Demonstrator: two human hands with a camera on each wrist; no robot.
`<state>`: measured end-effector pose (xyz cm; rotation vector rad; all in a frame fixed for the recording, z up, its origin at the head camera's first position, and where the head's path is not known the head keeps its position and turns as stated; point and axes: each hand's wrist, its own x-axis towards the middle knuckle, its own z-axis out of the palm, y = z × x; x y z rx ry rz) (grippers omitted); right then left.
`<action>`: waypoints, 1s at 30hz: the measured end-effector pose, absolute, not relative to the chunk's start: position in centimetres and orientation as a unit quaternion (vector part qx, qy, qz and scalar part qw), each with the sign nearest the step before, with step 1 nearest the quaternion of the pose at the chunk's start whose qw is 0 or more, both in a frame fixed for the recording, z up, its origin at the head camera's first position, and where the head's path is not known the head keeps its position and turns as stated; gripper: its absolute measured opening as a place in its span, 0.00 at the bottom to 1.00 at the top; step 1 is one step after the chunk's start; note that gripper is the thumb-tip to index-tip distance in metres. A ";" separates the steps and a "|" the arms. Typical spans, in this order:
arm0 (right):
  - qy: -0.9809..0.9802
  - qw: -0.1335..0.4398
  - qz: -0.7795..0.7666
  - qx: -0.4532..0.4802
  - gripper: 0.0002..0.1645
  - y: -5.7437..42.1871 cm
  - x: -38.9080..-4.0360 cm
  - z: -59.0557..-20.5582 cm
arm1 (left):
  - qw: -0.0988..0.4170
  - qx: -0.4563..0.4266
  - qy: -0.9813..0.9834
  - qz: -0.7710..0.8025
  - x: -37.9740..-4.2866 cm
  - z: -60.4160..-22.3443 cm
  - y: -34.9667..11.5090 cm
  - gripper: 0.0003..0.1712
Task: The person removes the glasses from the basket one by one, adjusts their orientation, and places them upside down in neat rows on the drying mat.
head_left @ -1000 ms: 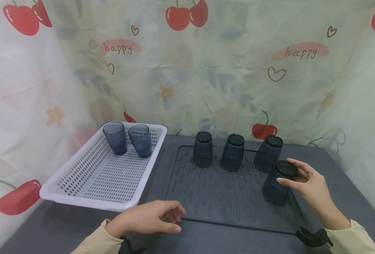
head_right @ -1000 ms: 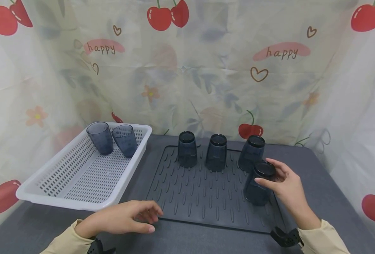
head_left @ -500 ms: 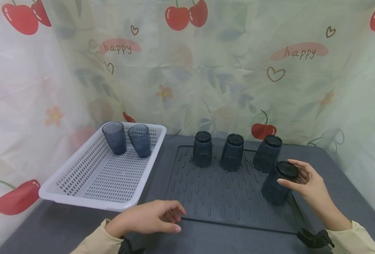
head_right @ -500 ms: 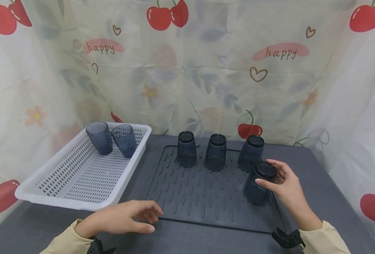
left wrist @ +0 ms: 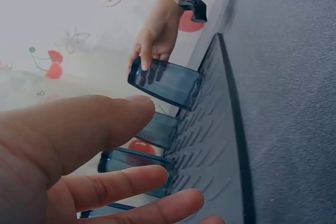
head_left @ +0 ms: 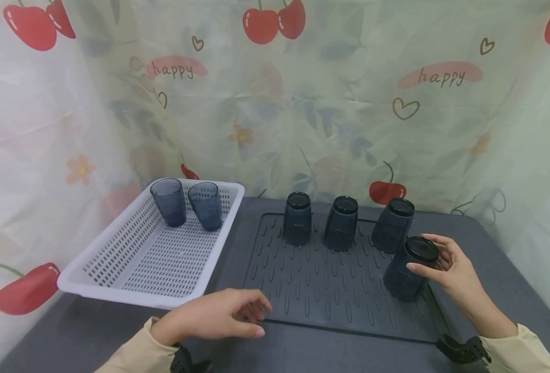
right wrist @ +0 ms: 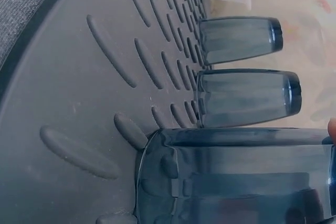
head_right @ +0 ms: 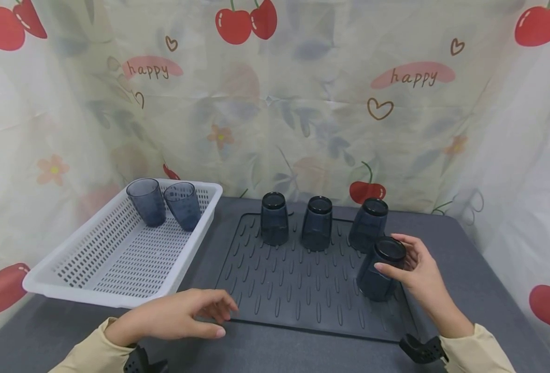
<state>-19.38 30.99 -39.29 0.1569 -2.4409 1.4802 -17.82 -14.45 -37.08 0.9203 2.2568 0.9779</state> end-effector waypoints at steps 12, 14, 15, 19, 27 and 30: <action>-0.843 0.138 0.517 0.054 0.40 31.1 -19.6 -39.5 | 0.173 0.347 0.853 0.348 -17.7 -32.5 -15.6 0.20; -0.844 0.138 0.515 0.053 0.40 31.1 -19.6 -39.5 | 0.151 0.350 0.855 0.351 -18.0 -31.5 -16.1 0.20; -0.844 0.139 0.515 0.053 0.41 31.1 -19.6 -39.5 | 0.139 0.350 0.858 0.349 -18.1 -31.0 -16.4 0.20; -0.847 0.139 0.510 0.052 0.41 31.2 -19.6 -39.5 | 0.083 0.339 0.871 0.346 -19.2 -29.1 -17.6 0.20; -0.846 0.137 0.513 0.052 0.41 31.2 -19.6 -39.5 | -0.040 0.283 0.893 0.347 -22.5 -26.5 -20.4 0.18; -0.845 0.138 0.514 0.054 0.41 31.2 -19.7 -39.6 | -0.075 0.250 0.897 0.356 -23.8 -26.1 -21.4 0.20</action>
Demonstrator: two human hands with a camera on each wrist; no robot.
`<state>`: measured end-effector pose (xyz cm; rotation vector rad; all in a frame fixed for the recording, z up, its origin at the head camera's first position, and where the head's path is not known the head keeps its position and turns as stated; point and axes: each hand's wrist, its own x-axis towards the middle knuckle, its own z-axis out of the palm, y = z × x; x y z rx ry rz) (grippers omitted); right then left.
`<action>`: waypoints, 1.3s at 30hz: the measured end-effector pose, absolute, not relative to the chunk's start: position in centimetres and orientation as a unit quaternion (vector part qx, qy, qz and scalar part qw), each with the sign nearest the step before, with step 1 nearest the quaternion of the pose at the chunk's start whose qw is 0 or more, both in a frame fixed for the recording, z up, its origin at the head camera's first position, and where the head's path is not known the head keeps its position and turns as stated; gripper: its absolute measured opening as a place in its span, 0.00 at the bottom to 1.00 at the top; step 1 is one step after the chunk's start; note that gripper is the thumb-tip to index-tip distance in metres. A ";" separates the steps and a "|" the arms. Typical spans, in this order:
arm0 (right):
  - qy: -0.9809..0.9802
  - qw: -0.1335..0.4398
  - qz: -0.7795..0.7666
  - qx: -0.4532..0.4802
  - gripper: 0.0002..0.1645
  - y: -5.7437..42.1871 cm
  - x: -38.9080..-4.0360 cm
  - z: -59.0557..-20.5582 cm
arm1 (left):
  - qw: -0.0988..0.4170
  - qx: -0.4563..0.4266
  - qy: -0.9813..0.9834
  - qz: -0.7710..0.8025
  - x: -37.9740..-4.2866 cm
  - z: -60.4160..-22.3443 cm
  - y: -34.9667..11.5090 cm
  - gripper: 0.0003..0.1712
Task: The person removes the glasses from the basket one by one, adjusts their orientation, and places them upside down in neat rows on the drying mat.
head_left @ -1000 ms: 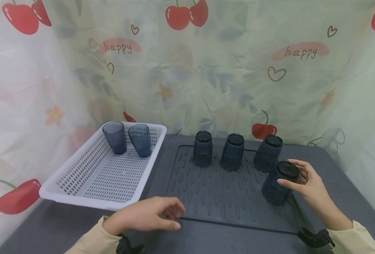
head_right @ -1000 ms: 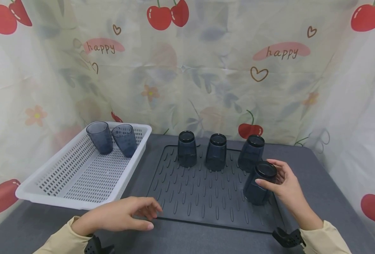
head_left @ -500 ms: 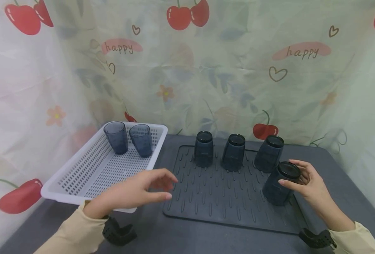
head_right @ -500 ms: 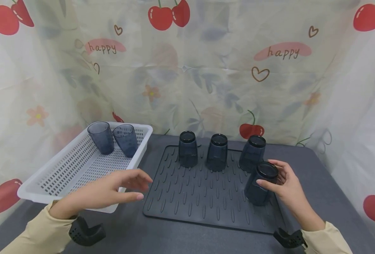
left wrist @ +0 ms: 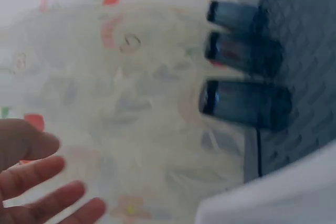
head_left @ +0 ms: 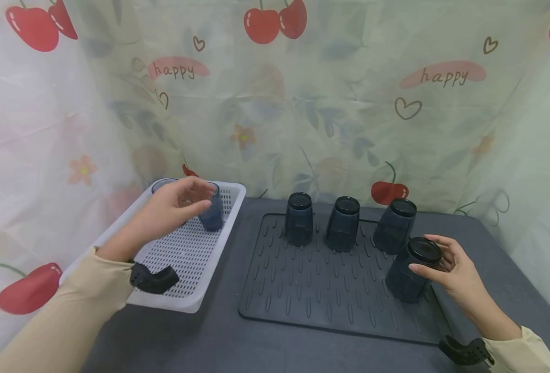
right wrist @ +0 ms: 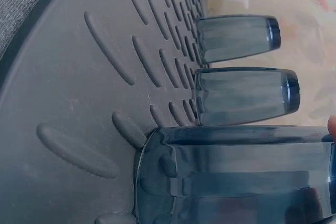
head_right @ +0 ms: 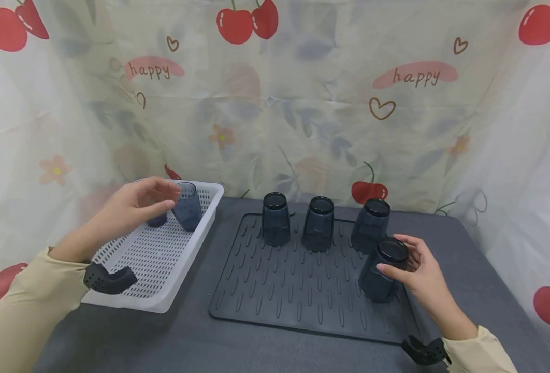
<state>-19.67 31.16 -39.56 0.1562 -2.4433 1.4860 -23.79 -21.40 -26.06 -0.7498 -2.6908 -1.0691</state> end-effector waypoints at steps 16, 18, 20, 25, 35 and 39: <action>-0.849 0.140 0.506 0.056 0.41 31.1 -19.5 -39.4 | 0.230 -0.072 -0.854 -0.461 -30.8 -28.7 -27.0 0.32; -0.849 0.139 0.507 0.055 0.41 31.1 -19.5 -39.4 | 0.234 -0.043 -0.849 -0.472 -31.3 -29.1 -27.4 0.34; -0.847 0.138 0.510 0.056 0.40 31.1 -19.5 -39.4 | 0.240 -0.019 -0.846 -0.477 -31.8 -29.6 -27.5 0.35; -0.843 0.138 0.516 0.056 0.40 31.1 -19.5 -39.5 | 0.252 0.008 -0.841 -0.478 -32.8 -30.8 -27.7 0.37; -0.846 0.138 0.512 0.053 0.42 31.0 -19.4 -39.5 | 0.283 0.037 -0.840 -0.462 -34.1 -32.9 -28.0 0.37; -0.844 0.142 0.515 0.059 0.41 31.1 -19.4 -39.6 | 0.272 0.035 -0.848 -0.454 -34.5 -33.4 -28.1 0.40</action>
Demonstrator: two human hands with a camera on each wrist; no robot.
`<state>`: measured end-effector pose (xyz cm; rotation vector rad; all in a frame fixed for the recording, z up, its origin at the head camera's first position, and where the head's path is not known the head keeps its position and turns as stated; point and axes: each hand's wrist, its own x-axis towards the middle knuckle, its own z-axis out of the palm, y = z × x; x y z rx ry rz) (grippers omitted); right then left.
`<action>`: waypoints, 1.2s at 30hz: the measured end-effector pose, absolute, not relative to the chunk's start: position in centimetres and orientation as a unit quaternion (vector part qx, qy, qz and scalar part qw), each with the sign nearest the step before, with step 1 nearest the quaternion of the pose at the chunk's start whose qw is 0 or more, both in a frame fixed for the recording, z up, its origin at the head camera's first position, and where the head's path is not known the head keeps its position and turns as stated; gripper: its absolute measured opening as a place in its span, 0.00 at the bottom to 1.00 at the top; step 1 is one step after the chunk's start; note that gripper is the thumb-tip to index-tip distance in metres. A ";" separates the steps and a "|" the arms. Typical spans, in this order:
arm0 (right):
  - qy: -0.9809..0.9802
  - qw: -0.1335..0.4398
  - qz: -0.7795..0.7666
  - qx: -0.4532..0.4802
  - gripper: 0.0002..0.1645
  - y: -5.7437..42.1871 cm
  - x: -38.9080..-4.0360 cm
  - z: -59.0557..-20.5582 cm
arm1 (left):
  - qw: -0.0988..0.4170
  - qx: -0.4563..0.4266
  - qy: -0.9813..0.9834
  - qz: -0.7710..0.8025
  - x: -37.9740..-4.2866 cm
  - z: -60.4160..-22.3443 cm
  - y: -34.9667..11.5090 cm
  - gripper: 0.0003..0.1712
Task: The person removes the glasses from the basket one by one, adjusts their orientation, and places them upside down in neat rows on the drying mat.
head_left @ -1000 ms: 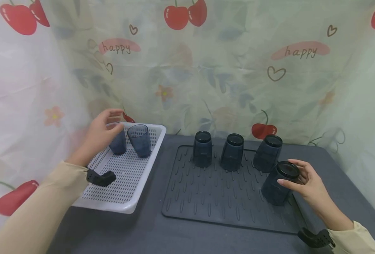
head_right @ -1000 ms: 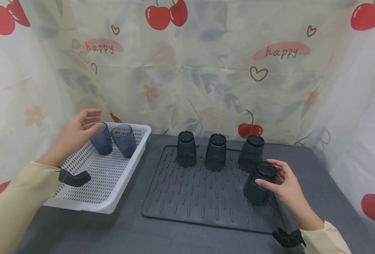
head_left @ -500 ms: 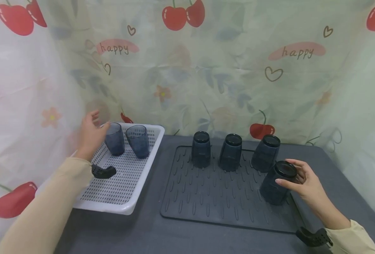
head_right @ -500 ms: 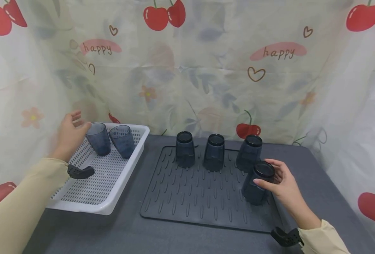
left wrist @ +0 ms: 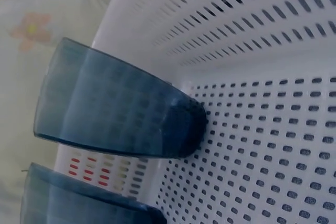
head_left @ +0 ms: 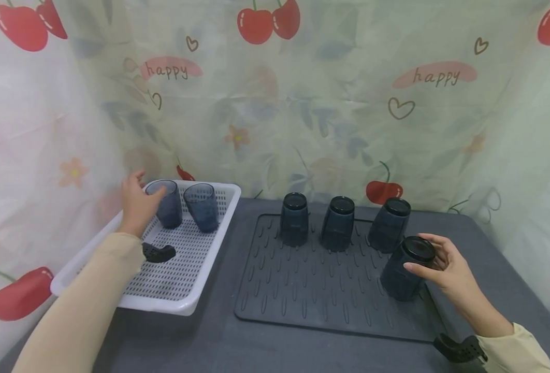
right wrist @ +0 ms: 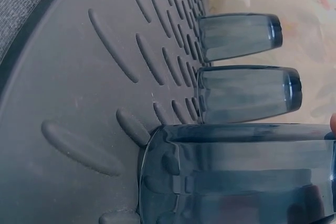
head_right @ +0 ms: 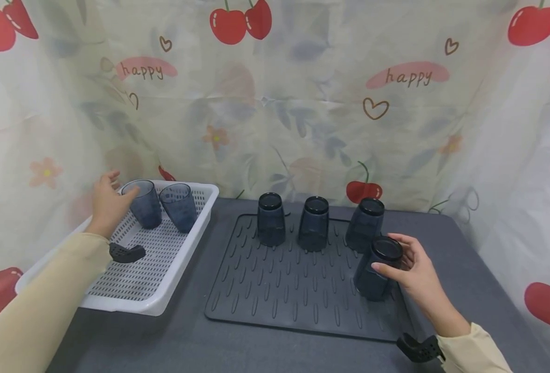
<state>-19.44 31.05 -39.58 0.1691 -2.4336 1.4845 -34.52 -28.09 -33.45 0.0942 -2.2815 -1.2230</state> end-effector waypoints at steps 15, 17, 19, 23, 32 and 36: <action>-0.841 0.148 0.516 0.063 0.41 31.1 -19.4 -39.8 | 0.209 0.051 -0.867 -0.449 -34.7 -34.3 -28.5 0.47; -0.842 0.147 0.516 0.062 0.41 31.1 -19.4 -39.7 | 0.202 0.052 -0.866 -0.454 -34.9 -34.5 -28.7 0.48; -0.842 0.147 0.515 0.062 0.41 31.1 -19.4 -39.7 | 0.193 0.054 -0.863 -0.463 -35.0 -34.6 -28.8 0.49; -0.842 0.147 0.515 0.061 0.41 31.1 -19.4 -39.7 | 0.175 0.056 -0.853 -0.488 -35.2 -34.9 -28.9 0.51; -0.844 0.148 0.512 0.058 0.41 31.1 -19.4 -39.7 | 0.159 0.057 -0.845 -0.508 -35.8 -35.1 -28.9 0.53; -0.842 0.149 0.515 0.059 0.40 31.1 -19.4 -39.8 | 0.151 0.061 -0.848 -0.505 -36.1 -35.2 -29.1 0.53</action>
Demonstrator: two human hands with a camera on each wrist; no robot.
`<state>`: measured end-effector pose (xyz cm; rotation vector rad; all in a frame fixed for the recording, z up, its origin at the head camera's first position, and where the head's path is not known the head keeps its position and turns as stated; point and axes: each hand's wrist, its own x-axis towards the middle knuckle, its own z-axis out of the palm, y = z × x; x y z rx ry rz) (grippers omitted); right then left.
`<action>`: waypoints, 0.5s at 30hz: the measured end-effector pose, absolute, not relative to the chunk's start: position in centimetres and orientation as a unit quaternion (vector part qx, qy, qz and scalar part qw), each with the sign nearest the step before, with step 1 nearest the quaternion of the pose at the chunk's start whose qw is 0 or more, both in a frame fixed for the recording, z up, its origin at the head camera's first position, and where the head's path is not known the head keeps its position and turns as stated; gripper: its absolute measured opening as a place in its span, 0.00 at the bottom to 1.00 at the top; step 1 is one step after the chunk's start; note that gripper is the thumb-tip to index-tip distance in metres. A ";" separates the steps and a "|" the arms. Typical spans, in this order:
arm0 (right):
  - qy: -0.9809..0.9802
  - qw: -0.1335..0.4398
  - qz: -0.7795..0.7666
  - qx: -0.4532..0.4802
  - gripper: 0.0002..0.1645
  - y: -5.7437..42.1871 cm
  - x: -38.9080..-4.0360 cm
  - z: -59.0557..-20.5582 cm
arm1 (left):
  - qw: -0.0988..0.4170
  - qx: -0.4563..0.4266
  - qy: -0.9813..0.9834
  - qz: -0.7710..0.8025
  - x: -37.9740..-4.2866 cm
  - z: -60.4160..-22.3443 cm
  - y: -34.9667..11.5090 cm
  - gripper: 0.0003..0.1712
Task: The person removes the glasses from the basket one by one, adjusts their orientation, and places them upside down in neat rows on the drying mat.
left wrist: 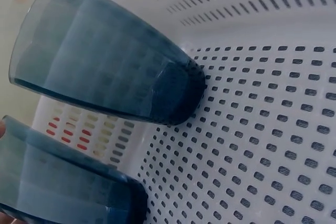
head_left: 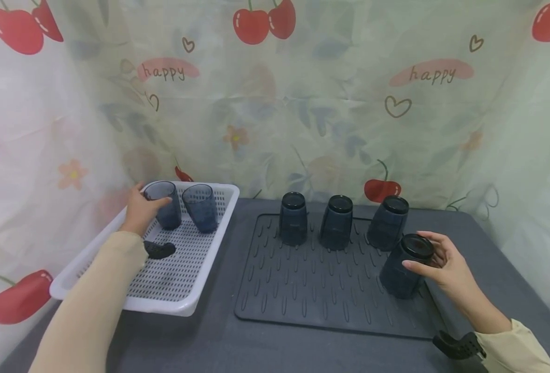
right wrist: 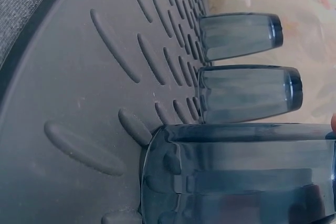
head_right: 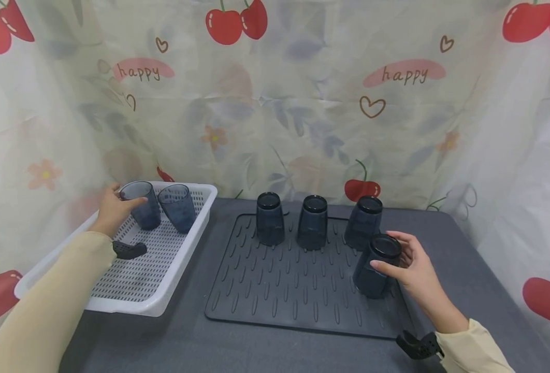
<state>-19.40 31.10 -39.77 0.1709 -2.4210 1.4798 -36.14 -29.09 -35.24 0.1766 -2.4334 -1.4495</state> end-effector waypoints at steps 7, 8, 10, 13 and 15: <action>-0.841 0.145 0.517 0.059 0.41 31.1 -19.5 -39.7 | 0.137 0.061 -0.849 -0.507 -36.7 -35.5 -29.5 0.55; -0.842 0.144 0.517 0.058 0.40 31.1 -19.5 -39.7 | 0.135 0.059 -0.850 -0.506 -36.8 -35.5 -29.6 0.56; -0.842 0.143 0.518 0.058 0.40 31.1 -19.5 -39.6 | 0.130 0.054 -0.853 -0.503 -36.9 -35.6 -29.7 0.56; -0.844 0.144 0.514 0.057 0.40 31.0 -19.5 -39.7 | 0.124 0.046 -0.857 -0.498 -37.1 -35.7 -29.8 0.57; -0.845 0.146 0.511 0.057 0.40 31.0 -19.5 -39.7 | 0.120 0.043 -0.859 -0.495 -37.2 -35.8 -29.8 0.57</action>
